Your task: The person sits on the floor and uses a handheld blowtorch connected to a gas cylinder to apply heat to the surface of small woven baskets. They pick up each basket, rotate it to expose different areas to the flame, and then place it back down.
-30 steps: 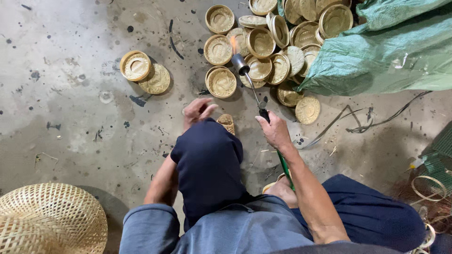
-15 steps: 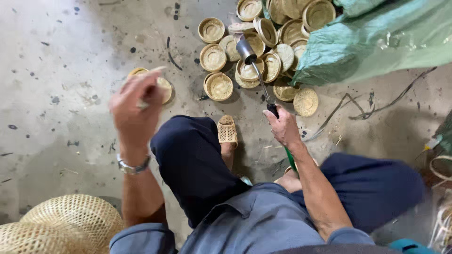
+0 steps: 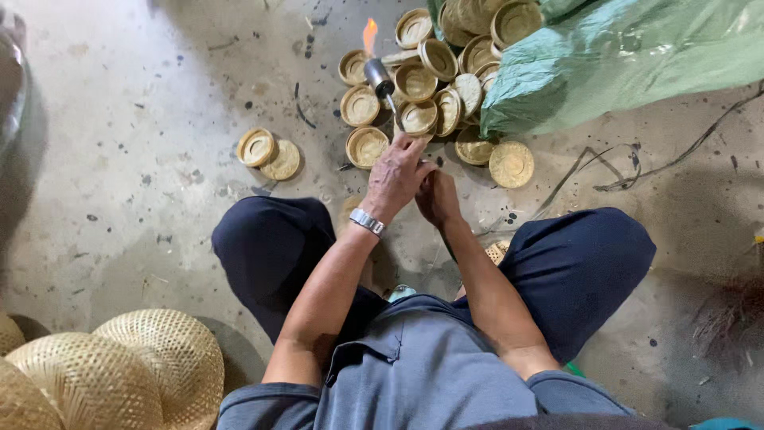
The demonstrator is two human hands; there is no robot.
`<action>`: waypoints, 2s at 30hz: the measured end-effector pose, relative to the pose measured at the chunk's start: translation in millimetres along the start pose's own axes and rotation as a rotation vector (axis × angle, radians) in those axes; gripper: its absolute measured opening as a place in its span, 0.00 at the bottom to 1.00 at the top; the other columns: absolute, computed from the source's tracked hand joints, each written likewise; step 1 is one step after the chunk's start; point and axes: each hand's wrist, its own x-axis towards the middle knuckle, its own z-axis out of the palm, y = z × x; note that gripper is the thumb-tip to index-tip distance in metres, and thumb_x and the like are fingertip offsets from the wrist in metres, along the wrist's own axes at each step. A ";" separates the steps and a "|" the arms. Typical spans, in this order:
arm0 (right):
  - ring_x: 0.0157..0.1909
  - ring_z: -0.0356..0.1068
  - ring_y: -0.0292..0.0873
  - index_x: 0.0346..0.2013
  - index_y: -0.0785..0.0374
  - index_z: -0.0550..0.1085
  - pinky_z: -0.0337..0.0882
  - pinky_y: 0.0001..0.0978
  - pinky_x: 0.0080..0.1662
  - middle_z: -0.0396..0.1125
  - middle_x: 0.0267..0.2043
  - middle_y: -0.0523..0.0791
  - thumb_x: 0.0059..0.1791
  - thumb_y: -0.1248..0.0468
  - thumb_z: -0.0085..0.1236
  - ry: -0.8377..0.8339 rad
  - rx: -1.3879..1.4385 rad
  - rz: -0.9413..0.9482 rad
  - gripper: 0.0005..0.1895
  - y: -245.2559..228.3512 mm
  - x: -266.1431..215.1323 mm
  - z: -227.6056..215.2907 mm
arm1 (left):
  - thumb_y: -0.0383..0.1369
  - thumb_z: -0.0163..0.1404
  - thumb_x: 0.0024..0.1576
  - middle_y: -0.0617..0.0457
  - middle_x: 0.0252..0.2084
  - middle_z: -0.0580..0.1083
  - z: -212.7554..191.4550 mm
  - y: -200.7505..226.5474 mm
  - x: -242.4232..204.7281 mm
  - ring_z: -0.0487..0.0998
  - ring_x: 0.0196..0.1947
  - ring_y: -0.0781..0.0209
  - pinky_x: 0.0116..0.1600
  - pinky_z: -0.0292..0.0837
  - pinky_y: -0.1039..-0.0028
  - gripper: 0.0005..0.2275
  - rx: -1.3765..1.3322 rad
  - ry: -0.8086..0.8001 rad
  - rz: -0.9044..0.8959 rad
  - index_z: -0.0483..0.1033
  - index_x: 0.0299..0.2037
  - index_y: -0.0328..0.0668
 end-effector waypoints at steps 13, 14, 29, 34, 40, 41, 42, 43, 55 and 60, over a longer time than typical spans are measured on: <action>0.45 0.72 0.65 0.43 0.68 0.72 0.72 0.47 0.39 0.72 0.38 0.59 0.52 0.65 0.57 -0.032 0.068 0.067 0.09 -51.6 -9.5 -20.0 | 0.31 0.58 0.57 0.40 0.46 0.69 16.9 -49.3 -8.1 0.75 0.45 0.38 0.50 0.72 0.56 0.11 -0.075 -0.094 0.026 0.74 0.46 0.35; 0.45 0.72 0.65 0.43 0.68 0.72 0.72 0.47 0.39 0.72 0.38 0.59 0.52 0.65 0.57 -0.039 0.050 0.055 0.09 -51.2 -10.4 -19.6 | 0.31 0.58 0.57 0.40 0.46 0.69 18.0 -50.7 -10.5 0.76 0.45 0.39 0.50 0.71 0.57 0.11 -0.089 -0.083 0.026 0.74 0.46 0.34; 0.45 0.71 0.66 0.43 0.69 0.72 0.72 0.46 0.37 0.71 0.37 0.61 0.52 0.67 0.57 -0.093 0.016 0.052 0.08 -53.6 -6.1 -13.9 | 0.29 0.56 0.57 0.41 0.46 0.71 24.5 -66.4 -16.9 0.77 0.46 0.42 0.51 0.73 0.60 0.11 -0.138 -0.038 0.023 0.74 0.46 0.32; 0.46 0.72 0.65 0.43 0.69 0.73 0.72 0.45 0.39 0.71 0.38 0.61 0.51 0.67 0.59 -0.088 0.003 0.081 0.09 -46.8 -6.3 -11.5 | 0.32 0.57 0.58 0.42 0.46 0.71 18.4 -60.3 -12.5 0.77 0.46 0.43 0.52 0.73 0.60 0.11 -0.095 -0.067 -0.016 0.75 0.47 0.35; 0.39 0.73 0.61 0.47 0.70 0.73 0.72 0.46 0.38 0.73 0.37 0.58 0.51 0.61 0.58 -0.105 -0.090 0.063 0.16 -43.3 -0.3 -10.4 | 0.44 0.64 0.48 0.42 0.39 0.73 -26.4 -41.5 -4.8 0.78 0.39 0.44 0.40 0.75 0.59 0.33 0.151 -0.241 0.027 0.68 0.60 0.34; 0.36 0.73 0.58 0.47 0.69 0.74 0.71 0.45 0.37 0.73 0.34 0.57 0.52 0.58 0.57 -0.134 -0.071 0.167 0.16 -45.7 1.1 -12.2 | 0.47 0.63 0.47 0.43 0.39 0.73 -38.6 -44.7 -1.2 0.79 0.36 0.47 0.36 0.76 0.61 0.32 0.192 -0.311 0.026 0.69 0.59 0.37; 0.33 0.74 0.55 0.46 0.67 0.74 0.71 0.45 0.36 0.73 0.31 0.56 0.52 0.55 0.56 -0.164 -0.050 0.274 0.17 -48.9 0.8 -14.6 | 0.49 0.62 0.47 0.43 0.38 0.74 -53.4 -52.1 3.6 0.79 0.33 0.50 0.31 0.76 0.63 0.31 0.234 -0.383 0.024 0.70 0.58 0.39; 0.29 0.74 0.51 0.45 0.66 0.74 0.71 0.44 0.35 0.73 0.29 0.55 0.53 0.53 0.55 -0.195 -0.028 0.381 0.18 -52.0 1.3 -15.6 | 0.53 0.61 0.53 0.47 0.36 0.75 -70.8 -62.5 8.4 0.79 0.33 0.51 0.33 0.75 0.63 0.26 0.347 -0.329 0.040 0.73 0.53 0.43; 0.19 0.68 0.42 0.44 0.65 0.70 0.69 0.38 0.19 0.68 0.25 0.47 0.51 0.50 0.54 -0.444 -0.008 0.576 0.20 -35.6 43.6 -22.2 | 0.32 0.65 0.62 0.47 0.38 0.77 -195.1 -134.4 35.0 0.80 0.34 0.53 0.40 0.76 0.65 0.16 0.052 0.332 0.092 0.76 0.56 0.36; 0.19 0.70 0.48 0.41 0.67 0.72 0.70 0.40 0.22 0.70 0.25 0.52 0.54 0.51 0.55 -0.649 -0.259 0.632 0.19 -16.6 82.9 6.0 | 0.35 0.63 0.64 0.48 0.39 0.78 -193.3 -129.1 35.9 0.81 0.36 0.51 0.41 0.75 0.63 0.12 0.068 0.351 0.069 0.75 0.47 0.36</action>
